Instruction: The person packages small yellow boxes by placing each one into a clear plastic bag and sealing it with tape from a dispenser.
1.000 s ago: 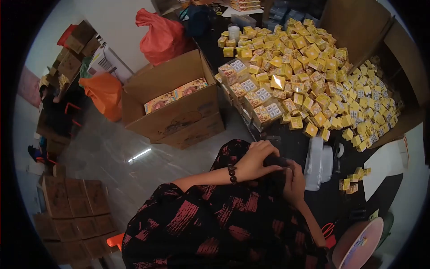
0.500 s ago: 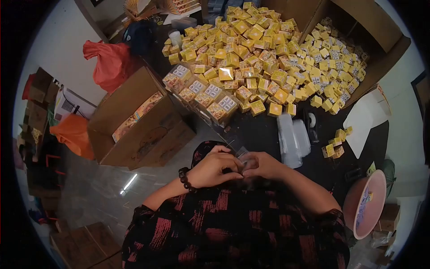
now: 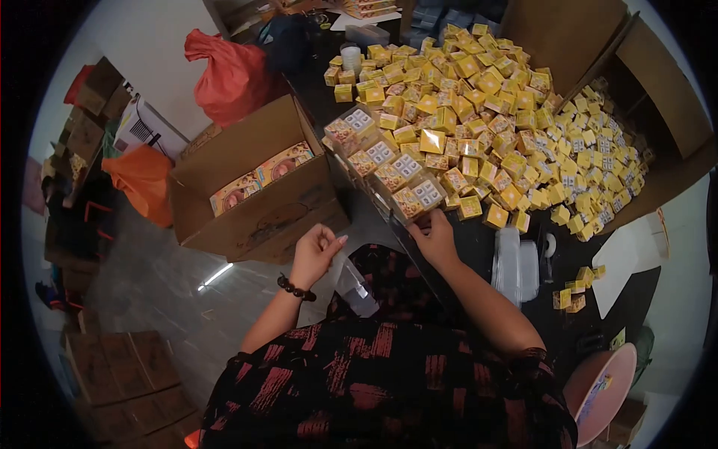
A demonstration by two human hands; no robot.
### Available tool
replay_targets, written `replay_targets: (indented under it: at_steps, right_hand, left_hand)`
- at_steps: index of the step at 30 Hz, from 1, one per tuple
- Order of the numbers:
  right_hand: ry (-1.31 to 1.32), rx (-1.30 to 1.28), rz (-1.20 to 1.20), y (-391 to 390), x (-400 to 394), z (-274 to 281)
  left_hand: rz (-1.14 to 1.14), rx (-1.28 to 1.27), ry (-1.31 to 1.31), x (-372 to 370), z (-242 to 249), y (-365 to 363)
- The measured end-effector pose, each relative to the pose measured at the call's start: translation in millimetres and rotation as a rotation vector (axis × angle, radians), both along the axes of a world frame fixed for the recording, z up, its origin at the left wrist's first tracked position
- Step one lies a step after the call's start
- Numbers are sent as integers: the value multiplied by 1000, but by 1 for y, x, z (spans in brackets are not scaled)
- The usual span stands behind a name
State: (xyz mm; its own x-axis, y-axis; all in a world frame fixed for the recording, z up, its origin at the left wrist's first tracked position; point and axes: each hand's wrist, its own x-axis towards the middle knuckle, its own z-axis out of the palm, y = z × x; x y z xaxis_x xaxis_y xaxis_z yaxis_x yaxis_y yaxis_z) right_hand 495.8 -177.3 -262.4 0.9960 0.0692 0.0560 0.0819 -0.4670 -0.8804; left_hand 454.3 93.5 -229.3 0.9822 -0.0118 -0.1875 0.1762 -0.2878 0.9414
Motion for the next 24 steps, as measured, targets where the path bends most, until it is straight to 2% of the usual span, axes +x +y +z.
replay_targets:
  at_steps: [5, 10, 16, 18, 22, 24]
  right_hand:
    - [-50, -102, 3, 6, 20, 3]
    - [-19, -16, 10, 20, 36, 0]
    - [-54, -12, -20, 35, 54, -2]
    - [-60, -16, -25, 38, 59, -3]
    - [-70, -9, -41, 42, 60, -7]
    - [-86, 6, -42, 42, 58, -7]
  left_hand:
    - [-48, 73, -21, 68, -9, -23]
    - [-91, 98, -39, 115, -20, -31]
    - [-172, -91, -55, 148, -45, -11]
    - [-106, -291, -63, 153, -52, -8]
    - [-42, -265, 7, 170, -59, -15]
    - [-1, -83, 56, 183, -59, -16]
